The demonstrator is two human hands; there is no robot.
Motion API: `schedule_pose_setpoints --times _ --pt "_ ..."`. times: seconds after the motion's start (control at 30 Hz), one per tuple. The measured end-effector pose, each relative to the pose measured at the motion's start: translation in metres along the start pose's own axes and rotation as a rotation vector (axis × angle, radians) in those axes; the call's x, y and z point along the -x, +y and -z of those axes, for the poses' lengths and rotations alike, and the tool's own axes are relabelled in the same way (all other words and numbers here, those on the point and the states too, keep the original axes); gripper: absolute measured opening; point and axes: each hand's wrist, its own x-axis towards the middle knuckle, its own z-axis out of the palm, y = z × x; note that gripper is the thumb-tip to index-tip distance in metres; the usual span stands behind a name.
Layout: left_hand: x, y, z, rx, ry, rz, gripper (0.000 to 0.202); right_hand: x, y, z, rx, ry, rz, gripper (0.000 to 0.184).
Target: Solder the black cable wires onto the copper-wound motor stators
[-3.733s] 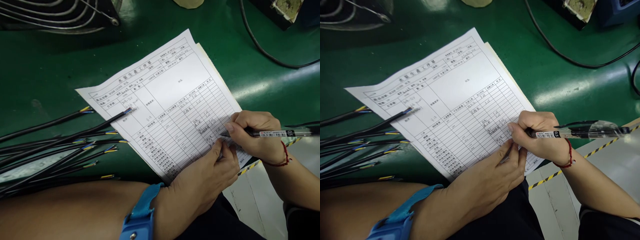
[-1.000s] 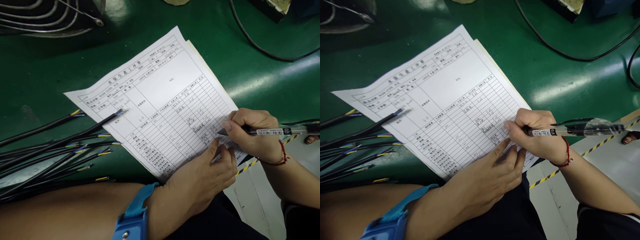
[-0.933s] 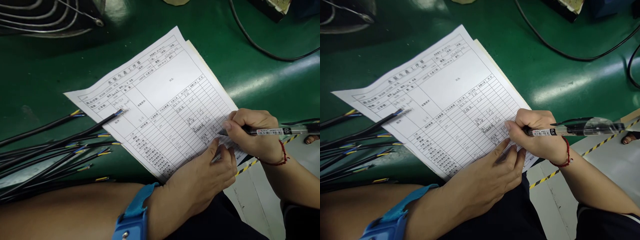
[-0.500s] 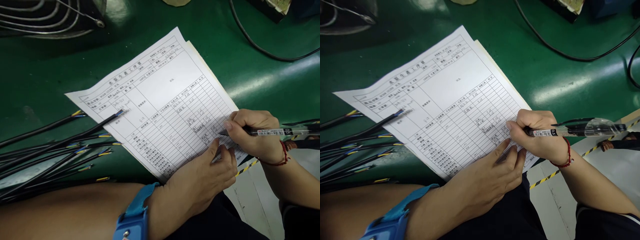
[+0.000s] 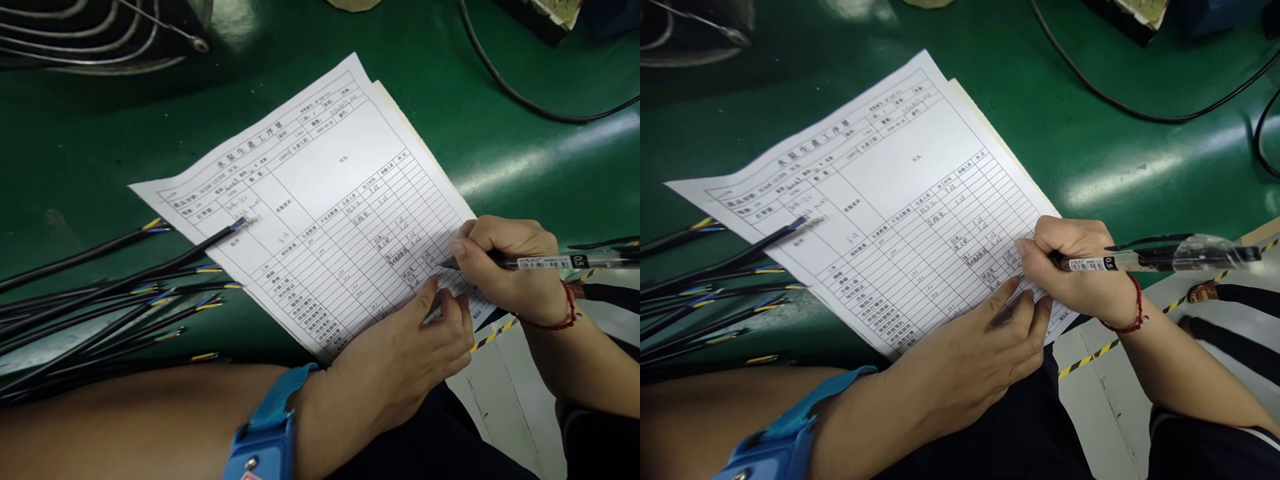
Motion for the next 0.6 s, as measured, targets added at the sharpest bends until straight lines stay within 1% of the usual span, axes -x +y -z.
schedule_pose_setpoints --times 0.27,0.43,0.6 --pt "0.0 0.001 -0.001 0.035 0.013 0.006 0.046 0.001 0.003 0.0 -0.019 0.038 0.013 0.038" --pt "0.001 -0.001 -0.002 0.077 0.02 -0.003 0.047 0.0 0.009 0.001 -0.139 0.16 -0.033 0.038" --pt "0.001 -0.003 -0.007 0.095 0.045 -0.019 0.046 -0.003 0.013 0.005 -0.257 0.214 -0.116 0.024"
